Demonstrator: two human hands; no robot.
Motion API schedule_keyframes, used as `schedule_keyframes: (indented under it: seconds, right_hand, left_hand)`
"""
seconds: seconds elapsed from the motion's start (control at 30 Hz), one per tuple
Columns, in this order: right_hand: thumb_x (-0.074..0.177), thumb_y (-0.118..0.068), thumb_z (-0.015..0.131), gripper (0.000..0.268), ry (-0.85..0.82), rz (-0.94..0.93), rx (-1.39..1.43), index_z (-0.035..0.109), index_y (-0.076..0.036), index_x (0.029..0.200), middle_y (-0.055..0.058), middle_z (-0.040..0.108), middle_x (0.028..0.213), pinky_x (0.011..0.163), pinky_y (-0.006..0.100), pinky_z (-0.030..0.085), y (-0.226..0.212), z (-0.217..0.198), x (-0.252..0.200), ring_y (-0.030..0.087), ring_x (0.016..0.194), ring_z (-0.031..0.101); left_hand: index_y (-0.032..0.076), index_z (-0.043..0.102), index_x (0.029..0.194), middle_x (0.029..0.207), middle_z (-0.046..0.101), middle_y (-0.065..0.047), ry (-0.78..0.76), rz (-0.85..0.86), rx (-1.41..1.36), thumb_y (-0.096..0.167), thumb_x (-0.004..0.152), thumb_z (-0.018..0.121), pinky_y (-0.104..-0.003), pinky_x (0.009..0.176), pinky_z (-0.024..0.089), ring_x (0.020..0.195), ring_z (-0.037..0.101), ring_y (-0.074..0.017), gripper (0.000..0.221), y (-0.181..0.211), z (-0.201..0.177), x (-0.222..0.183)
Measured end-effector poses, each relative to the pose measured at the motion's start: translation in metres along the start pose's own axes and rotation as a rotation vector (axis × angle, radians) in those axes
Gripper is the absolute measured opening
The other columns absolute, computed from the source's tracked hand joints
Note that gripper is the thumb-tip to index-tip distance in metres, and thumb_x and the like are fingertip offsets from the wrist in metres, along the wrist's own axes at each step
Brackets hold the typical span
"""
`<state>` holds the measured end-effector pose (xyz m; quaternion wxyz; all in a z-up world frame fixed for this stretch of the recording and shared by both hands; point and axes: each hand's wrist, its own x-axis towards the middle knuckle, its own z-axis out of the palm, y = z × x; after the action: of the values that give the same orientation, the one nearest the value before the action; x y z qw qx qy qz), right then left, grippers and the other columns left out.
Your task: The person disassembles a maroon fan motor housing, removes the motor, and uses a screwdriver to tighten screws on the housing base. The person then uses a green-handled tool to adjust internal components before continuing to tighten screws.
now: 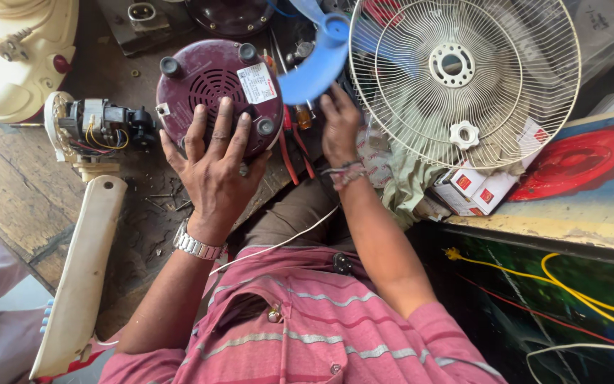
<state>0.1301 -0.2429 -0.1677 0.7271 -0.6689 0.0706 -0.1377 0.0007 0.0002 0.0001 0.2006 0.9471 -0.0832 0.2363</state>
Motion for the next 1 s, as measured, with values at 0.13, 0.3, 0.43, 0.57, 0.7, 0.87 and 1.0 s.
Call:
schedule_keyframes:
  seconds: [0.13, 0.3, 0.43, 0.57, 0.7, 0.87, 1.0]
  right_hand:
    - [0.098, 0.000, 0.058, 0.020, -0.190, -0.249, -0.903, 0.066, 0.006, 0.115, 0.022, 0.064, 0.128, 0.103, 0.039, 0.054, 0.016, 0.013, 0.028, 0.032, 0.118, 0.066]
    - [0.097, -0.021, 0.068, 0.031, -0.198, -0.393, -1.348, 0.069, 0.007, 0.084, 0.030, 0.060, 0.116, 0.087, 0.044, 0.057, 0.015, 0.002, 0.049, 0.038, 0.100, 0.066]
    - [0.094, -0.020, 0.069, 0.030, -0.285, -0.365, -1.235, 0.068, 0.010, 0.093, 0.032, 0.057, 0.114, 0.078, 0.043, 0.057, 0.015, -0.004, 0.058, 0.039, 0.091, 0.065]
    - [0.094, 0.004, 0.053, 0.016, -0.208, -0.573, -1.404, 0.068, 0.005, 0.090, 0.022, 0.060, 0.112, 0.089, 0.042, 0.059, 0.027, -0.012, 0.067, 0.037, 0.101, 0.066]
    - [0.097, 0.003, 0.050, 0.019, -0.232, -0.502, -1.286, 0.067, 0.010, 0.101, 0.025, 0.059, 0.114, 0.085, 0.041, 0.059, 0.040, -0.008, 0.075, 0.039, 0.098, 0.065]
    - [0.095, 0.000, 0.051, 0.019, -0.223, -0.396, -1.312, 0.066, 0.010, 0.101, 0.026, 0.058, 0.115, 0.084, 0.043, 0.057, 0.037, -0.010, 0.074, 0.040, 0.098, 0.064]
    - [0.092, -0.002, 0.049, 0.017, -0.185, -0.533, -1.388, 0.064, 0.004, 0.087, 0.025, 0.058, 0.116, 0.089, 0.045, 0.056, 0.024, -0.008, 0.068, 0.043, 0.107, 0.061]
  left_hand:
    - [0.020, 0.072, 0.138, 0.158, 0.055, -0.006, -0.007, -0.003, -0.007, 0.047, 0.091, 0.084, -0.070, 0.121, 0.010, 0.150, 0.040, -0.0324, 0.055, -0.002, -0.002, -0.003]
    - [0.020, 0.072, 0.137, 0.159, 0.055, -0.006, 0.009, 0.004, 0.007, 0.047, 0.092, 0.084, -0.070, 0.121, 0.009, 0.151, 0.040, -0.0314, 0.054, 0.000, 0.002, 0.000]
    - [0.021, 0.072, 0.137, 0.158, 0.055, -0.005, 0.018, 0.007, -0.001, 0.047, 0.091, 0.083, -0.070, 0.121, 0.009, 0.151, 0.039, -0.0307, 0.054, 0.000, 0.002, 0.002]
    - [0.022, 0.071, 0.138, 0.159, 0.055, -0.004, -0.007, 0.011, -0.006, 0.045, 0.088, 0.083, -0.070, 0.120, 0.008, 0.150, 0.039, -0.0303, 0.056, 0.000, 0.001, 0.004]
    - [0.022, 0.071, 0.139, 0.158, 0.055, -0.004, -0.021, 0.032, -0.033, 0.046, 0.086, 0.084, -0.070, 0.120, 0.010, 0.149, 0.040, -0.0304, 0.059, -0.007, -0.003, 0.010]
    - [0.022, 0.071, 0.138, 0.158, 0.055, -0.004, -0.051, 0.083, -0.055, 0.044, 0.085, 0.086, -0.070, 0.120, 0.013, 0.149, 0.041, -0.0308, 0.060, -0.016, -0.007, 0.015]
    - [0.022, 0.071, 0.138, 0.158, 0.055, -0.003, -0.033, 0.086, -0.055, 0.044, 0.086, 0.085, -0.070, 0.120, 0.013, 0.148, 0.041, -0.0306, 0.058, -0.015, -0.007, 0.015]
